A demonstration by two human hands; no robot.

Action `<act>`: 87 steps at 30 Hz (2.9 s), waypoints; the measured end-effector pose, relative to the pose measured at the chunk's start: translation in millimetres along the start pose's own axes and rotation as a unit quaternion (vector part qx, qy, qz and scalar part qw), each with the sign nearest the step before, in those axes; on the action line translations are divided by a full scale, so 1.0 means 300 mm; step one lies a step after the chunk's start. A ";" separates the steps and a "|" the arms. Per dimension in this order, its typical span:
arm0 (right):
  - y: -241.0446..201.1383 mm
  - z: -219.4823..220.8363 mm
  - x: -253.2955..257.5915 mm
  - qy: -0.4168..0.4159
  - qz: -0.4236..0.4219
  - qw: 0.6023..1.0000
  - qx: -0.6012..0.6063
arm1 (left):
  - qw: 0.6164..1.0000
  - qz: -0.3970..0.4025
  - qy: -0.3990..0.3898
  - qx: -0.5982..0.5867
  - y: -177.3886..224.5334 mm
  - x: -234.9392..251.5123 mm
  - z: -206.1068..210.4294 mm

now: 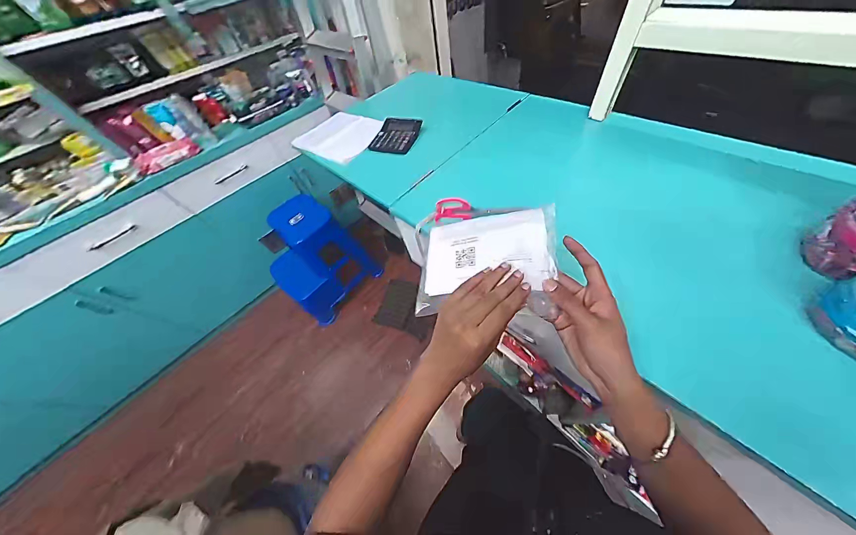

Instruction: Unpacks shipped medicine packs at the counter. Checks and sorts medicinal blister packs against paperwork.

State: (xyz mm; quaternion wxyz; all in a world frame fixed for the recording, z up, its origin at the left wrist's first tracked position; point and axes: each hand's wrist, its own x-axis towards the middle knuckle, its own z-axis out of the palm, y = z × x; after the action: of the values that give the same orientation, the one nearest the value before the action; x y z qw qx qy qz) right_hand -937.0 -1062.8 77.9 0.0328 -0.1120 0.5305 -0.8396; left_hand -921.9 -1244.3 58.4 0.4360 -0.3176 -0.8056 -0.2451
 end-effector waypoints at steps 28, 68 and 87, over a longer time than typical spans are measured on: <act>0.283 0.510 0.459 0.364 0.287 0.591 -0.660 | 0.826 -0.044 -0.314 -0.466 -0.961 0.076 0.122; 0.551 0.527 -0.159 0.234 0.074 0.969 -0.041 | 0.930 0.033 -0.287 -0.227 -0.819 0.038 0.071; 0.499 0.480 -0.010 0.226 0.104 0.967 -0.045 | 0.948 0.081 -0.188 -0.245 -0.760 -0.035 0.093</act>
State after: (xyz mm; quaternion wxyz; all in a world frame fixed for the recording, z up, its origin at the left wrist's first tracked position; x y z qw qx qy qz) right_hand -911.5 -1254.4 2.2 -0.0057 0.1353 0.5699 -0.8105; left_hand -1098.2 -1383.4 8.6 0.2035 -0.5195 -0.7597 -0.3342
